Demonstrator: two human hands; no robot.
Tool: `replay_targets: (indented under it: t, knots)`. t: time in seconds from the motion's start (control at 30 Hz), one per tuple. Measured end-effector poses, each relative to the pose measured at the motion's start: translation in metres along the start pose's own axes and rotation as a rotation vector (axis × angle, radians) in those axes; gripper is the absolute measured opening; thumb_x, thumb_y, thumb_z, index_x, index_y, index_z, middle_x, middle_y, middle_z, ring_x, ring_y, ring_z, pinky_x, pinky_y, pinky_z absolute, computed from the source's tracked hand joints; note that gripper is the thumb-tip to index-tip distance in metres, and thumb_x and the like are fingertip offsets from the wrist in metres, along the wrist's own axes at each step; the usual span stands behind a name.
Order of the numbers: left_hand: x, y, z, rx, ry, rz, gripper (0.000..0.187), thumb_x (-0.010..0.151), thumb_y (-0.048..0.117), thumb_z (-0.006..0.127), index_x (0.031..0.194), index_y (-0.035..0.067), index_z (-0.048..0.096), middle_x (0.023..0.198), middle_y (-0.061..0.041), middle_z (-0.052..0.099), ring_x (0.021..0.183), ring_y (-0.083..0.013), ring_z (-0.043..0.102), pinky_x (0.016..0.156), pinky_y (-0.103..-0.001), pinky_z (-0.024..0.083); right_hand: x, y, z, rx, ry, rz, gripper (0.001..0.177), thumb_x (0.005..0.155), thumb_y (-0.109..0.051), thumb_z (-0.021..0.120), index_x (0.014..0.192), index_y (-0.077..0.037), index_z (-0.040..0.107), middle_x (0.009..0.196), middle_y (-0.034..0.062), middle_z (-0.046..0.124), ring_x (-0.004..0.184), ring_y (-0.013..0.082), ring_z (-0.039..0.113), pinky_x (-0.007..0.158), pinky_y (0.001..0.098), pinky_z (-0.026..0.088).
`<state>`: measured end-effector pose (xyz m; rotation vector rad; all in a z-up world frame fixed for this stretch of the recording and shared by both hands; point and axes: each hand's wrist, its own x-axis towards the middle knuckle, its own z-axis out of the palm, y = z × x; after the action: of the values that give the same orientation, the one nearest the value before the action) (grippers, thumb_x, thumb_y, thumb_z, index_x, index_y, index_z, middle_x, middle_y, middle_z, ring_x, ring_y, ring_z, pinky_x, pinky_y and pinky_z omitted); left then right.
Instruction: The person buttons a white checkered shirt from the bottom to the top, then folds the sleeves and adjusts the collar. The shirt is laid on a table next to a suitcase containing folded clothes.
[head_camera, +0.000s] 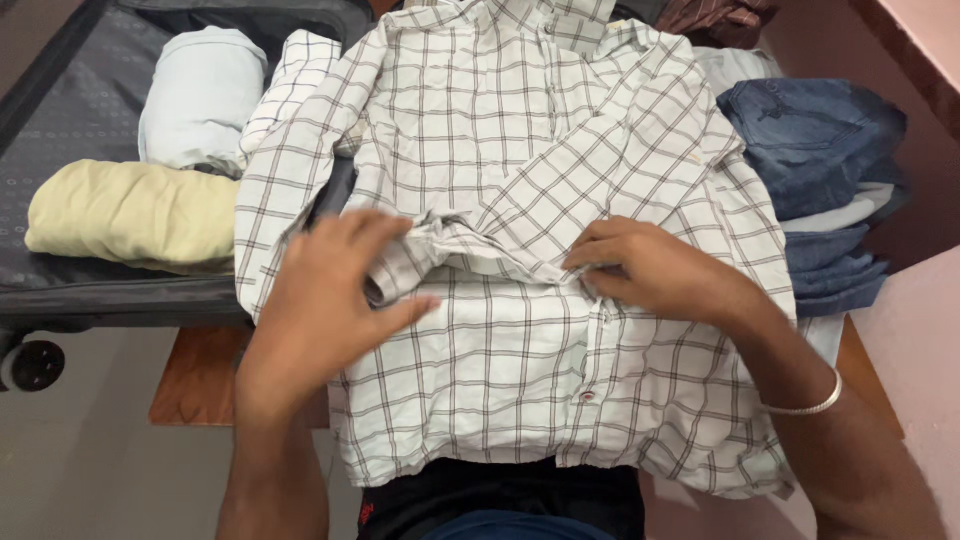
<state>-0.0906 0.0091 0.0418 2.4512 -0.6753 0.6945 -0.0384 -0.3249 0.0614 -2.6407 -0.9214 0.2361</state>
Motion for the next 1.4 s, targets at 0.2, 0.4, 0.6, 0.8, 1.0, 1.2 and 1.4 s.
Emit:
replay_targets:
  t: [0.2,0.4,0.6,0.8,1.0,1.2,1.4]
  knots:
    - [-0.010,0.018,-0.017,-0.017,0.069,-0.181,0.030,0.091,0.013,0.072,0.121,0.009,0.075,0.115,-0.008,0.073,0.103,-0.0254,0.066,0.092,-0.039,0.050,-0.001,0.017,-0.007,0.042,0.325,-0.023,0.018,0.094,-0.006,0.062,0.110,0.000,0.069,0.104,0.0098,0.069,0.095,0.0245,0.066,0.086,0.0380,0.055]
    - [-0.019,0.020,-0.051,-0.281,-0.076,0.083,0.034,0.078,0.005,0.068,0.109,0.010,0.080,0.119,-0.010,0.069,0.104,-0.0258,0.065,0.085,-0.037,0.054,-0.021,0.037,-0.044,0.587,0.047,-0.263,0.028,0.092,0.002,0.051,0.104,-0.004,0.075,0.106,0.0096,0.077,0.100,0.0194,0.072,0.090,0.0352,0.060]
    - [0.024,0.023,-0.052,-0.517,-0.057,0.172,0.024,0.088,0.014,0.074,0.110,0.005,0.074,0.111,-0.008,0.072,0.105,-0.0214,0.072,0.090,-0.037,0.059,0.003,0.099,-0.071,0.635,0.617,0.172,0.018,0.108,-0.009,0.055,0.115,-0.001,0.070,0.105,0.0103,0.073,0.099,0.0174,0.072,0.097,0.0308,0.058]
    - [0.128,-0.019,-0.001,-0.185,0.069,0.181,0.014,0.093,0.009,0.067,0.101,0.003,0.076,0.099,-0.010,0.074,0.088,-0.0211,0.071,0.079,-0.037,0.056,0.051,0.206,-0.082,0.427,0.799,0.207,0.019,0.111,-0.014,0.062,0.114,0.002,0.072,0.106,0.0106,0.073,0.097,0.0173,0.071,0.090,0.0318,0.058]
    - [0.233,-0.095,0.088,0.231,-0.041,-0.054,0.019,0.079,0.018,0.074,0.091,0.005,0.078,0.091,-0.015,0.073,0.089,-0.0326,0.069,0.080,-0.049,0.052,0.093,0.272,-0.081,-0.011,0.799,0.250,0.035,0.101,-0.022,0.074,0.129,-0.002,0.072,0.117,0.0158,0.074,0.103,0.0233,0.071,0.088,0.0344,0.055]
    - [0.276,-0.151,0.160,0.766,-0.265,-0.245,0.031,0.082,0.022,0.071,0.104,0.001,0.073,0.113,-0.017,0.070,0.106,-0.0396,0.066,0.083,-0.060,0.047,0.124,0.290,-0.088,0.030,0.562,0.396,0.061,0.090,-0.037,0.082,0.131,0.003,0.064,0.115,0.0222,0.071,0.098,0.0295,0.069,0.085,0.0401,0.054]
    - [0.297,-0.183,0.168,0.607,-0.052,-0.305,0.057,0.075,0.040,0.080,0.116,0.003,0.068,0.113,-0.019,0.068,0.102,-0.0359,0.066,0.078,-0.048,0.054,0.142,0.301,-0.091,0.016,0.430,0.561,0.059,0.080,-0.029,0.085,0.128,0.001,0.069,0.100,0.0206,0.075,0.087,0.0297,0.074,0.083,0.0379,0.056]
